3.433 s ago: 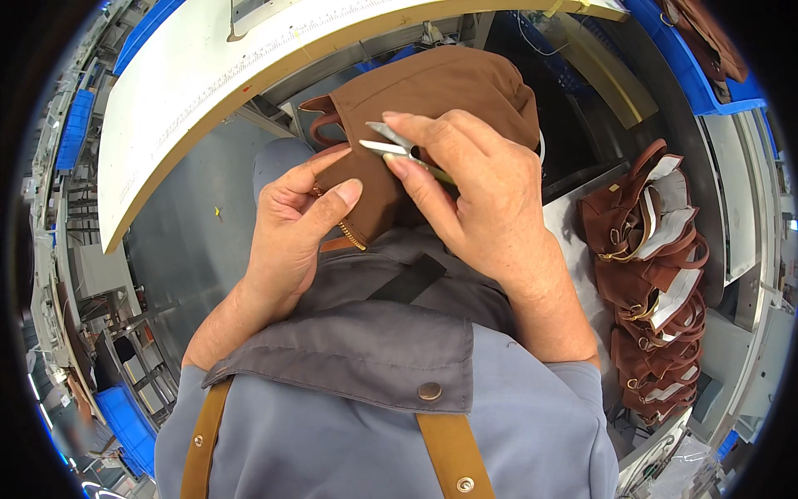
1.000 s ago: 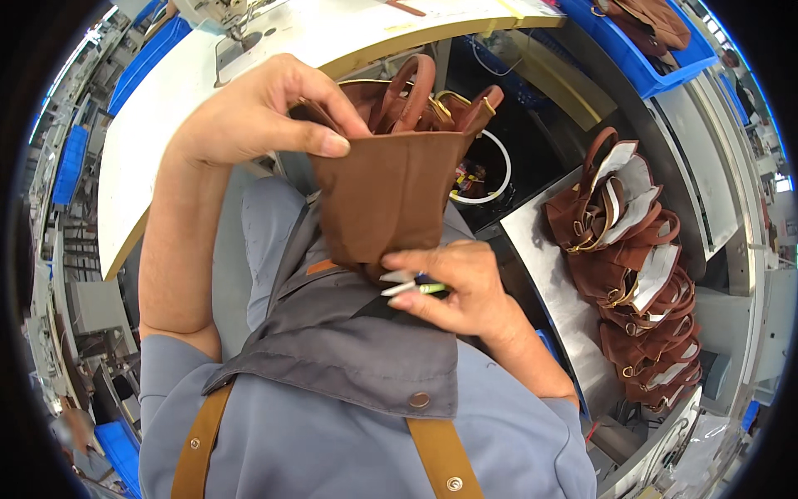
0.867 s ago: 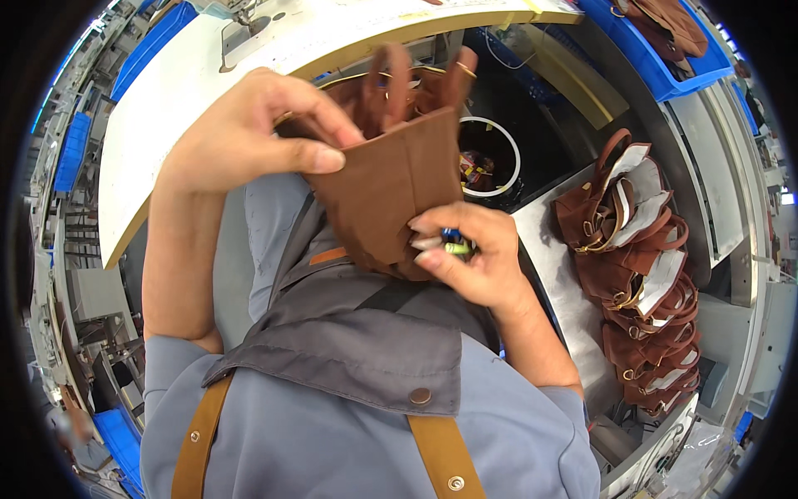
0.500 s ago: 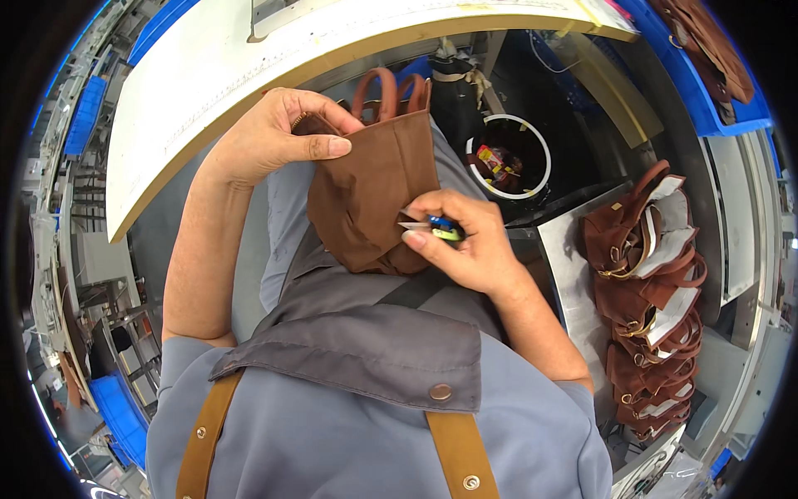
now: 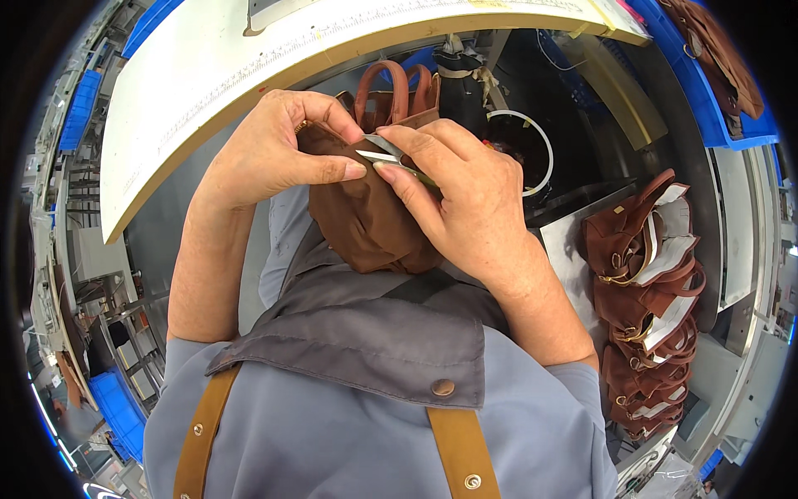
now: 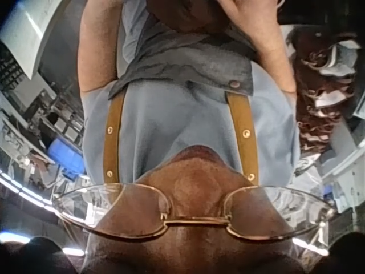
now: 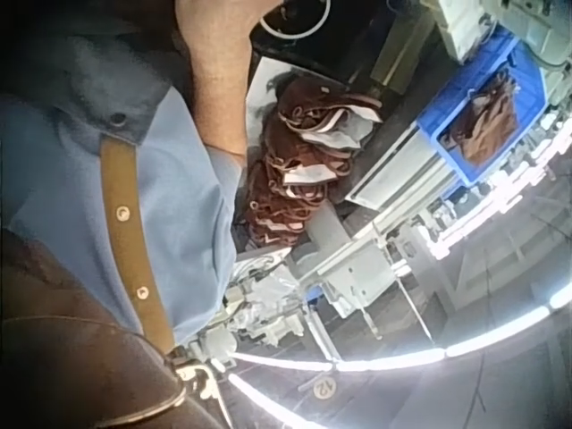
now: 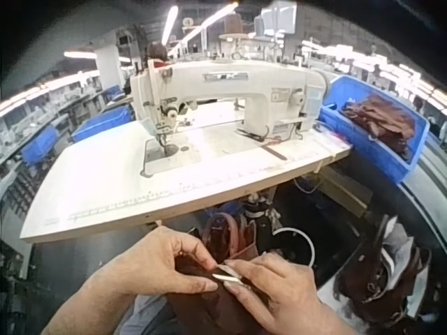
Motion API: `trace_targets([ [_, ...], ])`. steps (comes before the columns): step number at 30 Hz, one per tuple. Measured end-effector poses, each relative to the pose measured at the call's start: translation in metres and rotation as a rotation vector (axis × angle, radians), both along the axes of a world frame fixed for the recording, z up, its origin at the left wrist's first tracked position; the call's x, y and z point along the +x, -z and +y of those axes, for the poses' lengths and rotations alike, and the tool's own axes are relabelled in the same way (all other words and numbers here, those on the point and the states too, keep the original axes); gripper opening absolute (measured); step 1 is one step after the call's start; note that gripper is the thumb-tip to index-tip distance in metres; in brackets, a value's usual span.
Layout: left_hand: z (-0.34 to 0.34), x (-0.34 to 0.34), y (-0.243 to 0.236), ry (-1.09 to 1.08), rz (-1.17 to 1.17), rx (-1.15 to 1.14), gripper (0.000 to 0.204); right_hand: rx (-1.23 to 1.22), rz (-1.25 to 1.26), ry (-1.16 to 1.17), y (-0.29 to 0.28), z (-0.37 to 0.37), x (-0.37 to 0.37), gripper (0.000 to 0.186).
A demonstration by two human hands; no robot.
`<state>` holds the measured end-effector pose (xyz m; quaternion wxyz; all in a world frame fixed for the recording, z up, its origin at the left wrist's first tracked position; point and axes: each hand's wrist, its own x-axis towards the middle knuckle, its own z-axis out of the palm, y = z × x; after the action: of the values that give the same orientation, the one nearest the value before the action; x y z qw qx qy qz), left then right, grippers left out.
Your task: Trimming excess threads and inspecting the seams of a brown leather bag using a small trimming tool.
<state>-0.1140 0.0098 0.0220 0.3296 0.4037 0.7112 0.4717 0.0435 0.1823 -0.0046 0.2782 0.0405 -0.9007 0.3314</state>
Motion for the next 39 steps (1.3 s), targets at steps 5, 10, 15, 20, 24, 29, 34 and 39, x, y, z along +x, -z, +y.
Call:
trace_targets([
  [5,0.002,0.001,0.0,0.007,0.042,-0.002,0.024,0.034,0.022,0.005,0.002,0.003,-0.003,0.026],
  [10,-0.001,0.002,0.002,-0.006,-0.008,-0.002,0.024,0.04,0.042,0.015,0.006,0.0,-0.004,0.025],
  [15,-0.002,0.001,0.003,-0.005,0.024,-0.005,0.024,0.11,0.089,0.037,0.009,-0.002,-0.006,0.025],
  [20,-0.001,0.003,0.004,-0.028,-0.067,-0.005,0.023,0.077,0.18,0.045,0.028,-0.004,-0.011,0.026],
  [24,-0.001,0.003,0.006,-0.038,0.015,-0.011,0.023,0.103,0.176,0.083,0.032,-0.01,-0.011,0.025],
  [29,-0.001,0.006,0.009,-0.043,-0.025,0.001,0.023,0.12,0.199,0.083,0.036,-0.01,-0.012,0.024],
  [34,-0.001,0.008,0.007,-0.04,0.06,0.008,0.022,-0.008,0.216,0.018,0.034,-0.002,-0.013,0.025],
  [39,-0.005,0.005,0.01,-0.048,-0.065,-0.014,0.028,-0.069,0.154,0.022,0.032,0.003,-0.006,0.027],
])
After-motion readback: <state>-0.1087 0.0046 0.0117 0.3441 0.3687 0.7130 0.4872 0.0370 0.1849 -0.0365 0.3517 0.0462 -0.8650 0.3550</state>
